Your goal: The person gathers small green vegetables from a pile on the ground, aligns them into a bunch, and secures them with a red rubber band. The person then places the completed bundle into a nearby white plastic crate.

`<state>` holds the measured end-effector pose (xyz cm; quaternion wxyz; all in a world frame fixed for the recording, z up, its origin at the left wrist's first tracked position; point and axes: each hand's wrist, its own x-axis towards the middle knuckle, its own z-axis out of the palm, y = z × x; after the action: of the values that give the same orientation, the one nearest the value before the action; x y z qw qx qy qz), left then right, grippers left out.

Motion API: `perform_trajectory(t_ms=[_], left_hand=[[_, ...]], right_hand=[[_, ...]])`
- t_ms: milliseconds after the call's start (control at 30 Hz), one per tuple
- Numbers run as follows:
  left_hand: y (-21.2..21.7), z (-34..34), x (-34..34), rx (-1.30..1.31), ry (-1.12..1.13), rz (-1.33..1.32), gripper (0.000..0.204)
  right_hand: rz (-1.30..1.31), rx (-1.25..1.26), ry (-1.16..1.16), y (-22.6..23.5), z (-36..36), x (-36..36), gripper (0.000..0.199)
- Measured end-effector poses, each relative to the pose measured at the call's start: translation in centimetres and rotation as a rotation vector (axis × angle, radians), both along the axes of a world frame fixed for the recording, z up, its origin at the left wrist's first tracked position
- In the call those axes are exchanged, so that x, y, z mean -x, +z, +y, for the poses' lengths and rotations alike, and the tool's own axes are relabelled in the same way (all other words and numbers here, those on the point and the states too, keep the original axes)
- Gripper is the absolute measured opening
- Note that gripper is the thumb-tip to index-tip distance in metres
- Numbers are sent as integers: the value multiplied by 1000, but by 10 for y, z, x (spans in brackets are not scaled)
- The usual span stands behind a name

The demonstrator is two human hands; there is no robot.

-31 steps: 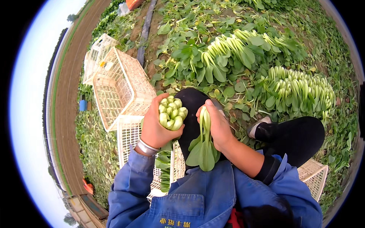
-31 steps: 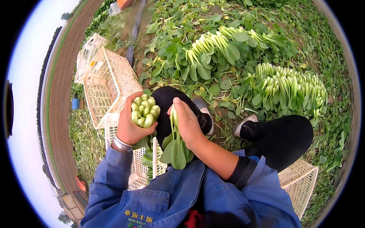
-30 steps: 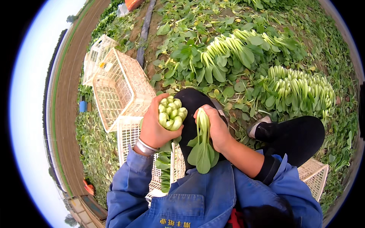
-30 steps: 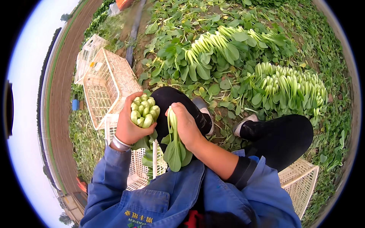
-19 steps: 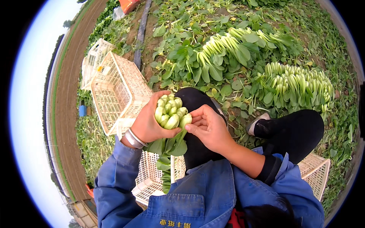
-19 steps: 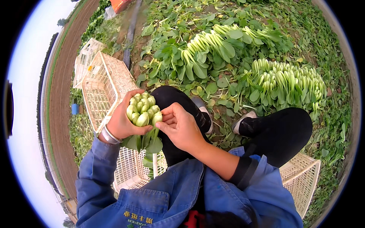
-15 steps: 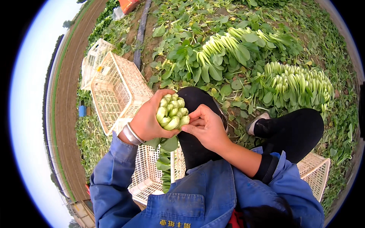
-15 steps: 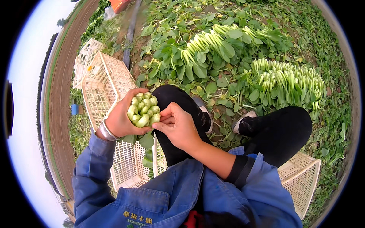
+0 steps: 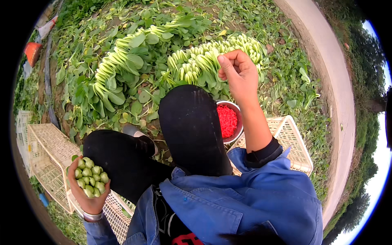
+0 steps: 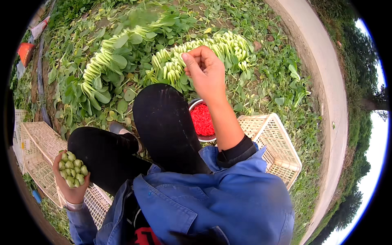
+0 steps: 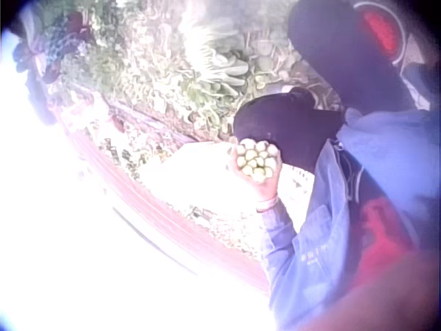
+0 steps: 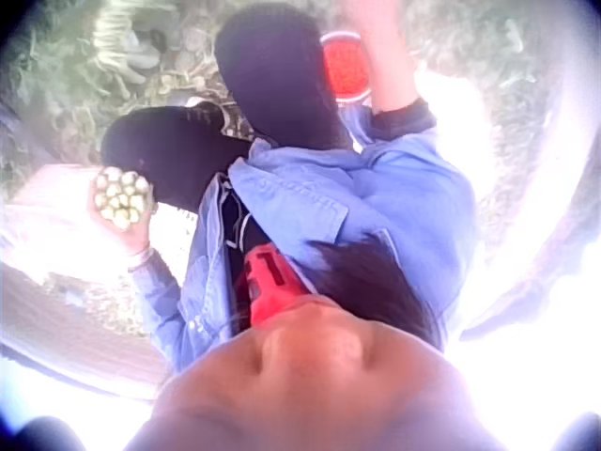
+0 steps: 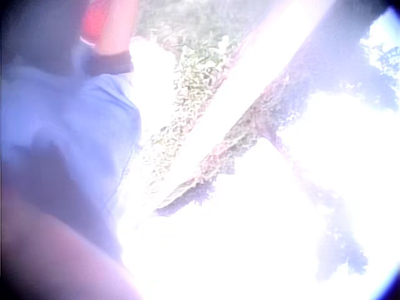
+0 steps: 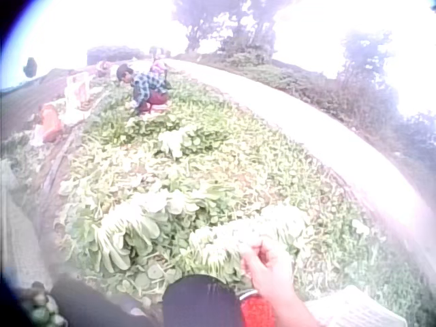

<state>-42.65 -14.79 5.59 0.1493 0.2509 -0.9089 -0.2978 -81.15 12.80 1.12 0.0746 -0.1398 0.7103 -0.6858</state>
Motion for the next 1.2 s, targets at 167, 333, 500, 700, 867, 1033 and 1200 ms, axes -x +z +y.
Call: perform_trajectory(t_ms=[167, 333, 500, 700, 867, 1033, 1200], left_hand=[[-2, -2, 11, -110, 98, -43, 103], [-2, 6, 4, -107, 165, -42, 113], [1, 17, 13, -82, 165, -44, 114], [0, 25, 30, -70, 105, 8, 113], [8, 28, 47, 149, -34, 14, 116], [9, 29, 48, 271, -188, 288, 107], [7, 25, 22, 199, -156, 282, 113]], right_hand=[[-139, -1448, 127, -253, 138, -1, 12], [-69, -1323, -136, -341, 155, -68, 13], [-224, -1198, -235, -330, 163, -69, 15], [41, -1149, -209, -292, 187, -47, 17], [362, -58, 132, 6, -9, -43, 26], [578, -2, 657, 54, -175, -138, 27], [422, 58, 734, 41, -186, -179, 28]])
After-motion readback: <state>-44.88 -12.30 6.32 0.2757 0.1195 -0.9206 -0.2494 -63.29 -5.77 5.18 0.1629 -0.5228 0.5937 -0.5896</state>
